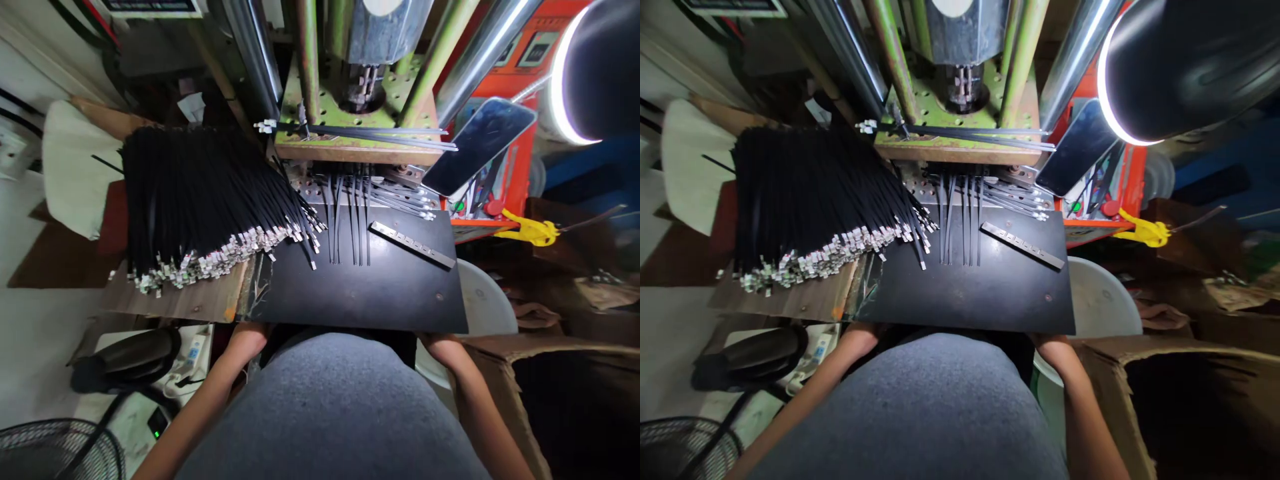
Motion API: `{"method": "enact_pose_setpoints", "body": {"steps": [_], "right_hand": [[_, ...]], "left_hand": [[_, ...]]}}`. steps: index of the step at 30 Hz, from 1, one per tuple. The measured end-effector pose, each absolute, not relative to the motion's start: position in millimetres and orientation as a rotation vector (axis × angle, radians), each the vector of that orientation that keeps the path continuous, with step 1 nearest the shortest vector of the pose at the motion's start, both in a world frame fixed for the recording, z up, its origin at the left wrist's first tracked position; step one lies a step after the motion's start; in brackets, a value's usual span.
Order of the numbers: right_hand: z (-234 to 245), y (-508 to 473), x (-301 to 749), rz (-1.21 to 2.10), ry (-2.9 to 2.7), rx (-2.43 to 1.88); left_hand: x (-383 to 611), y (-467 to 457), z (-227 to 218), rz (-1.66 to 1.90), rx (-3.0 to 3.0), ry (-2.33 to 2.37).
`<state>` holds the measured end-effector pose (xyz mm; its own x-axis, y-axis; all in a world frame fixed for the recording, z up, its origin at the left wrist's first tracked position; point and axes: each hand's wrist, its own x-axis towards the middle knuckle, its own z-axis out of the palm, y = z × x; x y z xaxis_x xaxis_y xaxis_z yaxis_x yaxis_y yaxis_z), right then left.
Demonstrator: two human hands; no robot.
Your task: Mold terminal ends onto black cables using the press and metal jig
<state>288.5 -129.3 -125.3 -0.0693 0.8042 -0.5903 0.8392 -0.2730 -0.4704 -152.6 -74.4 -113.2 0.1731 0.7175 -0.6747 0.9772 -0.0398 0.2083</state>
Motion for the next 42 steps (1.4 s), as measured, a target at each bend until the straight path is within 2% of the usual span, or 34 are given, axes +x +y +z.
{"method": "enact_pose_setpoints", "body": {"steps": [2, 4, 7, 9, 11, 12, 14, 19, 23, 26, 28, 31, 34, 39, 42], "right_hand": [[-107.5, -136.2, 281.0, -1.29, 1.819, 2.119], [-78.3, -139.9, 274.4, -1.425, 1.891, 1.933], [-33.0, -122.8, 271.9, -1.589, 2.175, 1.816], [-19.0, -92.2, 272.9, -1.243, 2.396, 2.168], [-22.5, -53.8, 272.6, -0.616, 2.488, 2.44], [-29.1, -35.7, 272.1, -0.386, 2.495, 2.45], [-45.6, -9.5, 271.9, -0.196, 2.498, 2.413], [-62.9, -26.8, 276.3, -0.446, 2.666, 2.305], [-41.0, -53.2, 255.0, -0.802, 2.756, 1.982], [-21.9, -20.6, 213.7, -0.983, 2.866, 1.657], [-15.9, 22.9, 179.1, -0.912, 2.877, 1.686], [-15.5, 87.6, 128.7, -0.618, 2.675, 1.907], [-11.8, 114.8, 98.9, -0.56, 2.536, 1.859], [5.6, 63.2, 143.1, -0.578, 2.544, 1.716], [-1.7, 12.4, 217.3, -0.401, 2.43, 1.811]], "left_hand": [[-148.3, -77.7, -92.8, -0.505, 1.821, 1.57], [-142.9, -78.1, -61.8, -0.427, 1.84, 1.414], [-125.9, -62.0, -14.3, -0.14, 1.975, 1.149], [-107.0, -37.2, 2.0, 0.086, 2.205, 1.128], [-85.3, -5.6, 1.0, 0.193, 2.468, 1.188], [-75.1, 10.1, -4.6, 0.196, 2.568, 1.216], [-59.4, 35.8, -20.0, 0.19, 2.685, 1.26], [-61.1, 45.2, -43.4, 0.226, 2.79, 1.239], [-81.1, 25.3, -41.2, 0.28, 2.785, 1.137], [-86.5, 18.0, -39.9, 0.381, 2.713, 1.129], [-84.9, 16.4, -40.8, 0.433, 2.65, 1.172], [-80.4, 14.2, -42.3, 0.518, 2.54, 1.274], [-78.7, 9.0, -38.6, 0.572, 2.417, 1.346], [-100.8, -16.4, -21.5, 0.539, 2.247, 1.447], [-138.3, -38.4, -14.1, 0.406, 2.227, 1.502]]}}
